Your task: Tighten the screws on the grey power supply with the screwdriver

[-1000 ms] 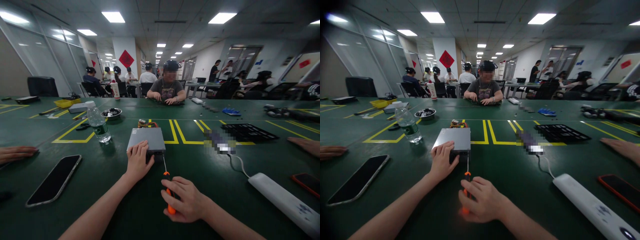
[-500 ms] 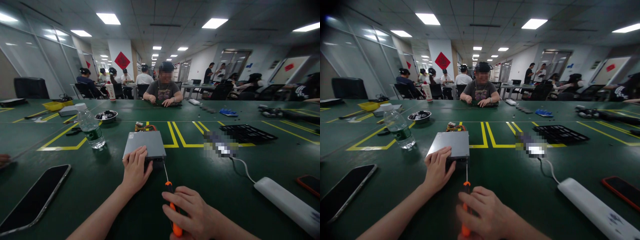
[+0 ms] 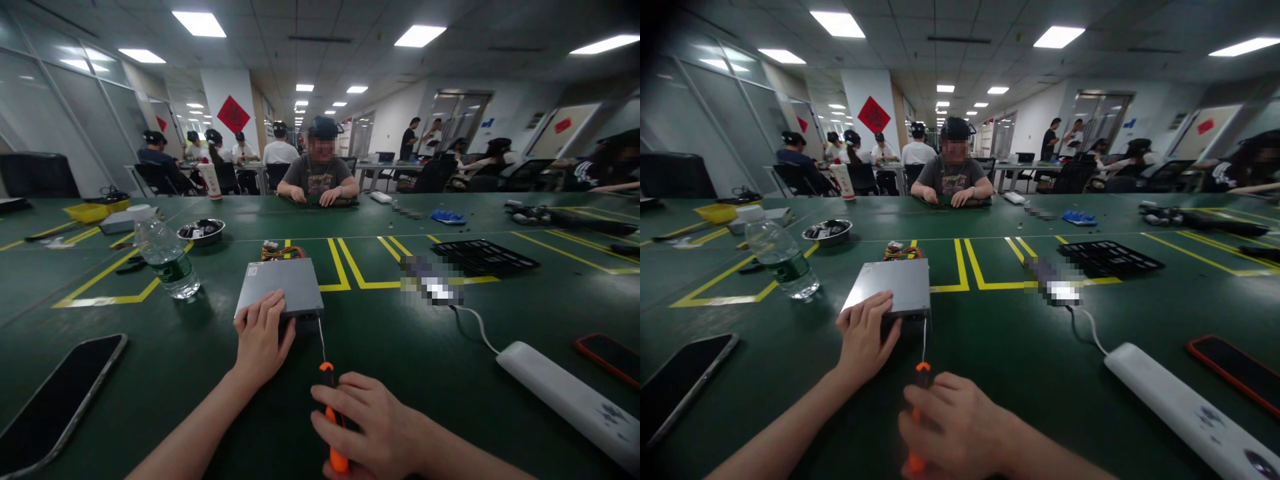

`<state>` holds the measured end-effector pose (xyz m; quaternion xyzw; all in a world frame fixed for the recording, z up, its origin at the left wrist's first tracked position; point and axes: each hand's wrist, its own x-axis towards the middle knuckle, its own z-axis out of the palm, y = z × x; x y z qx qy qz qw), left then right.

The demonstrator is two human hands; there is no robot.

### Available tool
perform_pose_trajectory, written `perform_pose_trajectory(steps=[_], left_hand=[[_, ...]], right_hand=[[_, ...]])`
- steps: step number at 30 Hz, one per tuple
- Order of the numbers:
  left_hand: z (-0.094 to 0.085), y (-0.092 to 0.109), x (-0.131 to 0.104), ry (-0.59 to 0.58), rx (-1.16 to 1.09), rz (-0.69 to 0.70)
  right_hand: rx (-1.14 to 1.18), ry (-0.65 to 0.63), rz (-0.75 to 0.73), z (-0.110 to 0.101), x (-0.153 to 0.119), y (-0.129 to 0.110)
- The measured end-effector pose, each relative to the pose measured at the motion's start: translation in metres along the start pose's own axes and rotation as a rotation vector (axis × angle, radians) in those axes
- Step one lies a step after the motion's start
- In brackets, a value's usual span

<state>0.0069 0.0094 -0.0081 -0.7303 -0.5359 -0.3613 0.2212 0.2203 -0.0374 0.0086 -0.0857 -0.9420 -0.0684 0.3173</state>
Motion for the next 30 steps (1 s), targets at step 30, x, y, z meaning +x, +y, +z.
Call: perform_pose_trajectory(steps=[30], left_hand=[[-0.003,0.002,0.000,-0.046,-0.035,-0.042]], right_hand=[[0.019,-0.061,-0.048,0.003,0.008,-0.002]])
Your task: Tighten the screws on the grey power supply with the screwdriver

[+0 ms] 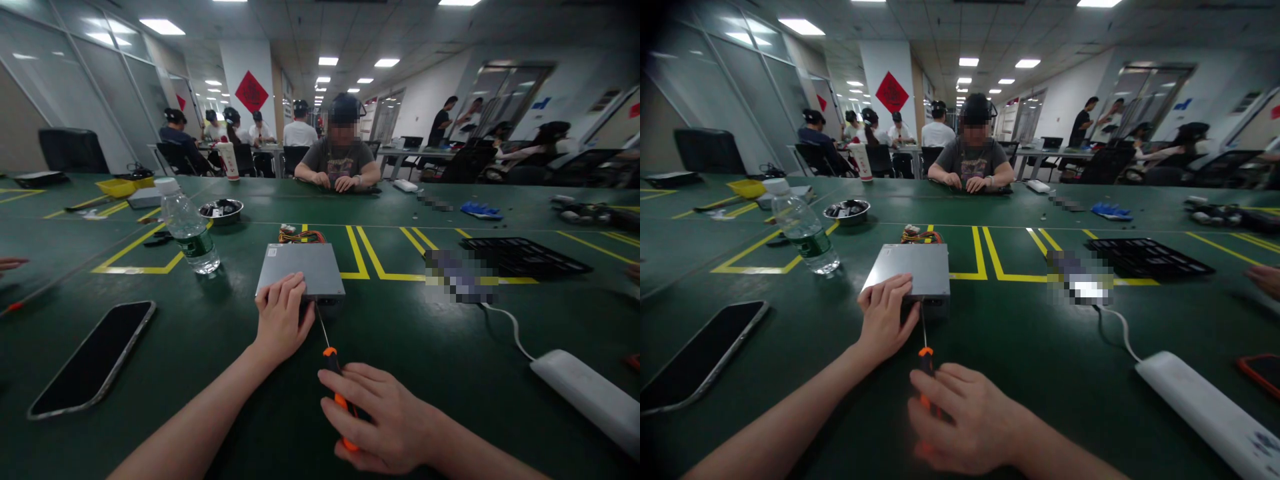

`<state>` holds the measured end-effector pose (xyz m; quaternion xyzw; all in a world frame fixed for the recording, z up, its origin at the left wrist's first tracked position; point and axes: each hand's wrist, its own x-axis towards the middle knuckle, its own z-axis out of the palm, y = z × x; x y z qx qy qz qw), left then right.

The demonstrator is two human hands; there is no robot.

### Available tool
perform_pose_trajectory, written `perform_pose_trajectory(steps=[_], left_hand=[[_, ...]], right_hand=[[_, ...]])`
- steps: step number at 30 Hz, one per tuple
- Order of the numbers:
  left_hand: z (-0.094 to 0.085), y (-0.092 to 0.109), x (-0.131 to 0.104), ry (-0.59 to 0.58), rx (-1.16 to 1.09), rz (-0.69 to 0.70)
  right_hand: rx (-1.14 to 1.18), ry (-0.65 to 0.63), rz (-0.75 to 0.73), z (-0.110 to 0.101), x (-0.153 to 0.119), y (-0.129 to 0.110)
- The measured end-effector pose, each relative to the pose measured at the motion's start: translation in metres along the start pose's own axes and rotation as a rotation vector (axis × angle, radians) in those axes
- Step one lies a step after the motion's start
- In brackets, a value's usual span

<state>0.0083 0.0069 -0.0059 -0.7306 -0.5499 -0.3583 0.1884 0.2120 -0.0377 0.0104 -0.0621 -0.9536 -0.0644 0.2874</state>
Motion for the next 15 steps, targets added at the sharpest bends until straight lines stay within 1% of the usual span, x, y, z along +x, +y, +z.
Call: perform_pose_trajectory(steps=[4,7,9,13,15], left_hand=[[0.000,-0.001,0.000,-0.007,-0.006,-0.003],[0.000,-0.001,-0.001,-0.008,-0.010,-0.002],[0.000,0.000,-0.001,-0.004,-0.008,-0.001],[-0.001,0.001,0.000,-0.011,-0.006,0.001],[-0.001,0.000,0.000,-0.020,-0.010,-0.003]], right_hand=[[-0.019,-0.032,0.050,0.005,0.000,-0.003],[0.040,-0.030,0.104,0.010,-0.003,-0.003],[0.092,-0.056,0.129,0.010,-0.005,-0.003],[0.103,-0.177,0.072,0.004,-0.001,-0.004],[0.064,-0.161,0.045,0.003,0.001,-0.004]])
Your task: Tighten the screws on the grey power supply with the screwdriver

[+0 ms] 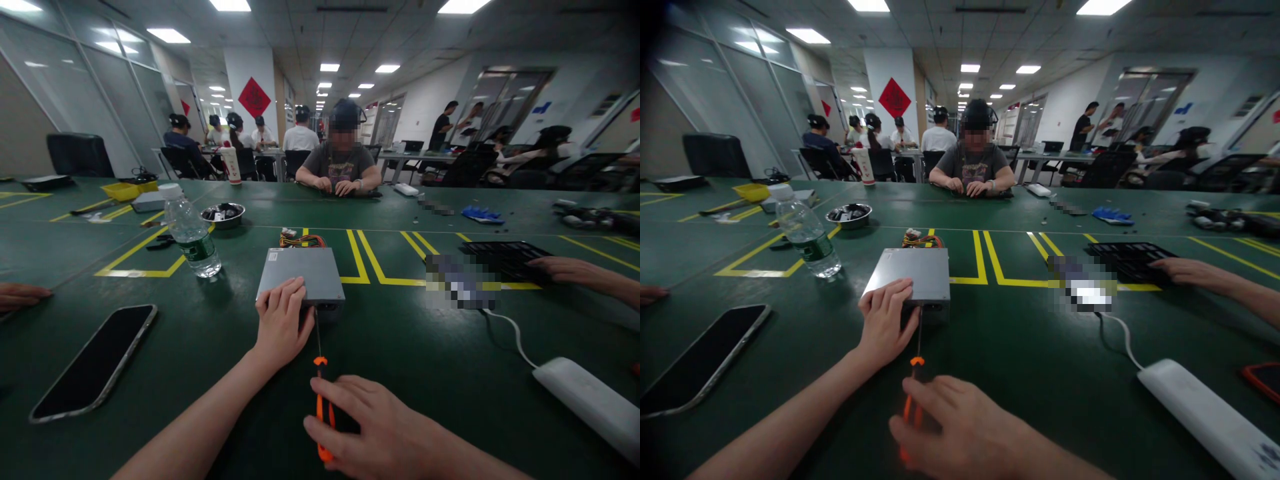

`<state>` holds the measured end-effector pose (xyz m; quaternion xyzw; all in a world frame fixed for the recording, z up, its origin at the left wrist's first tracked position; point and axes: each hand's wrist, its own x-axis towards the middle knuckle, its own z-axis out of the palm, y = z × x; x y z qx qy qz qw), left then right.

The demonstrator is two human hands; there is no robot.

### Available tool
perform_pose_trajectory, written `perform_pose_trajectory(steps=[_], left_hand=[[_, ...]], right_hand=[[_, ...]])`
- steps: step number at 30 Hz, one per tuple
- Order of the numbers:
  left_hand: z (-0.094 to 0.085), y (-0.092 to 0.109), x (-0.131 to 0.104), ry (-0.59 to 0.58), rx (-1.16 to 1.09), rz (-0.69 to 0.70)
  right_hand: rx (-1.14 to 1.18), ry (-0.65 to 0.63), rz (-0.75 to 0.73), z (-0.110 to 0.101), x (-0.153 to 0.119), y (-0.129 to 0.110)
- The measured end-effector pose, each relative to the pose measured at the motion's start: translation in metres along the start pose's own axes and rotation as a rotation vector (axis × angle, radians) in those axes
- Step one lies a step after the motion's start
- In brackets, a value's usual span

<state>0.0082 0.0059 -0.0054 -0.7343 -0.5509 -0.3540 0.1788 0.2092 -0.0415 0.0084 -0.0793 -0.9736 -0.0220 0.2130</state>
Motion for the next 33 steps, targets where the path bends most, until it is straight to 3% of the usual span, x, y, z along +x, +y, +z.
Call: perform_pose_trajectory(steps=[5,8,12,18,21,28,33], left_hand=[[0.000,-0.001,0.000,0.001,-0.006,0.002],[-0.001,-0.001,0.000,-0.004,-0.008,0.000],[-0.001,-0.001,0.000,0.003,-0.004,0.011],[-0.002,-0.001,0.001,0.021,-0.012,0.010],[-0.001,-0.003,0.001,0.022,-0.019,0.011],[0.002,-0.005,-0.001,0.022,-0.012,0.026],[0.002,-0.006,0.000,0.031,-0.010,0.036]], right_hand=[[-0.054,0.172,-0.074,0.008,-0.004,0.000],[-0.038,0.144,-0.030,0.003,-0.004,-0.004],[0.024,-0.003,0.043,-0.013,0.003,-0.009],[-0.058,0.235,-0.050,0.006,0.002,-0.006],[-0.065,0.241,-0.023,0.011,0.003,-0.005],[-0.019,0.085,0.014,-0.001,0.011,-0.010],[0.008,0.175,0.005,0.008,0.007,-0.007]])
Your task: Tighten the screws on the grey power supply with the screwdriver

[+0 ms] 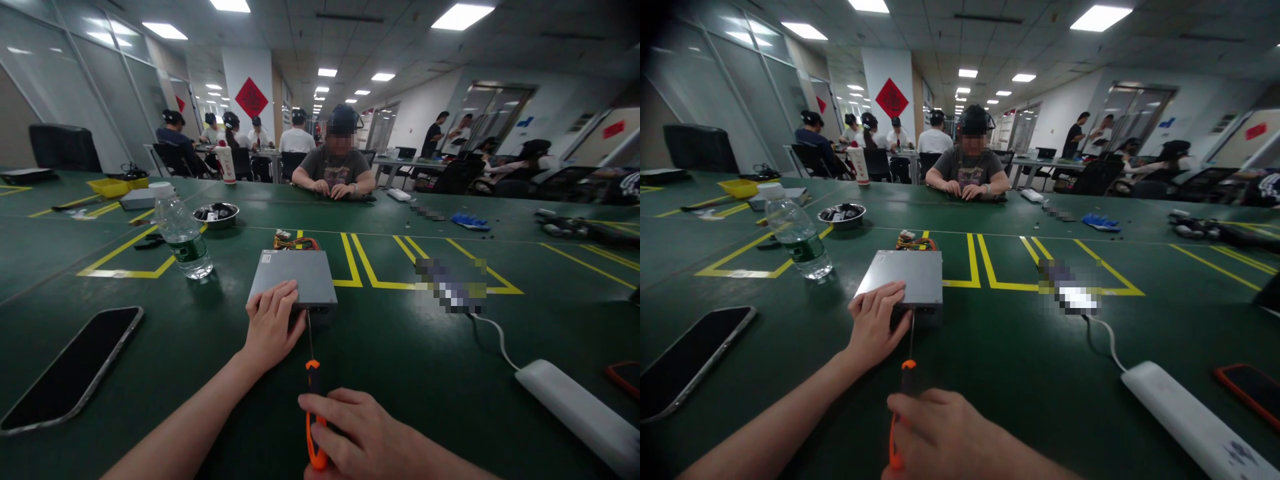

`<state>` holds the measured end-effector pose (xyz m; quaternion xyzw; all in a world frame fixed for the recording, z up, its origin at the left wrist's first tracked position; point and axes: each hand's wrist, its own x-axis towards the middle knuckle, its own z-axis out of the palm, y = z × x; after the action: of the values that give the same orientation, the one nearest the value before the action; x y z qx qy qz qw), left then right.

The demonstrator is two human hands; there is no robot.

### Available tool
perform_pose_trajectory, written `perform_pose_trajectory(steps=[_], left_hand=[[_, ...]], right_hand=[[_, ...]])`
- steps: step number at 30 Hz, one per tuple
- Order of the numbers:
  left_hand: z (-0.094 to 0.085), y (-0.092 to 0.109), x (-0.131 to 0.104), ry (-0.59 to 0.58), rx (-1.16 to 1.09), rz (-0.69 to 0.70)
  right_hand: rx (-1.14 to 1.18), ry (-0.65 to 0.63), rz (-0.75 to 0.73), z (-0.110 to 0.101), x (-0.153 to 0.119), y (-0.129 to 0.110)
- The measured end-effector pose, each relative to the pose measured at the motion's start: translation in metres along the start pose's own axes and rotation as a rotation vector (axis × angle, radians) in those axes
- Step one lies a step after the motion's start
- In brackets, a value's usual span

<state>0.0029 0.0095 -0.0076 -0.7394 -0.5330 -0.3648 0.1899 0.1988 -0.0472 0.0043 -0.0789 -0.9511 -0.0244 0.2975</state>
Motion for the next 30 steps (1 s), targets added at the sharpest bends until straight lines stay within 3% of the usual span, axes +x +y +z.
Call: perform_pose_trajectory(steps=[2,7,13,20,26,30], left_hand=[[0.000,-0.001,0.000,-0.001,0.001,0.002],[0.001,-0.002,0.000,0.009,-0.001,-0.001],[0.000,0.000,0.000,0.010,0.004,-0.004],[0.000,0.000,0.000,-0.008,-0.008,-0.018],[-0.002,0.001,0.000,-0.023,-0.012,-0.033],[-0.003,0.001,0.001,-0.022,-0.005,-0.025]], right_hand=[[0.025,0.034,0.002,-0.002,0.002,0.001],[0.004,-0.034,-0.008,-0.010,0.006,-0.001],[-0.057,0.075,0.026,-0.001,-0.005,-0.001],[-0.030,-0.016,0.020,-0.011,0.005,-0.001],[-0.068,0.038,0.009,0.002,-0.005,-0.002],[-0.003,0.007,0.024,-0.003,0.000,-0.002]])
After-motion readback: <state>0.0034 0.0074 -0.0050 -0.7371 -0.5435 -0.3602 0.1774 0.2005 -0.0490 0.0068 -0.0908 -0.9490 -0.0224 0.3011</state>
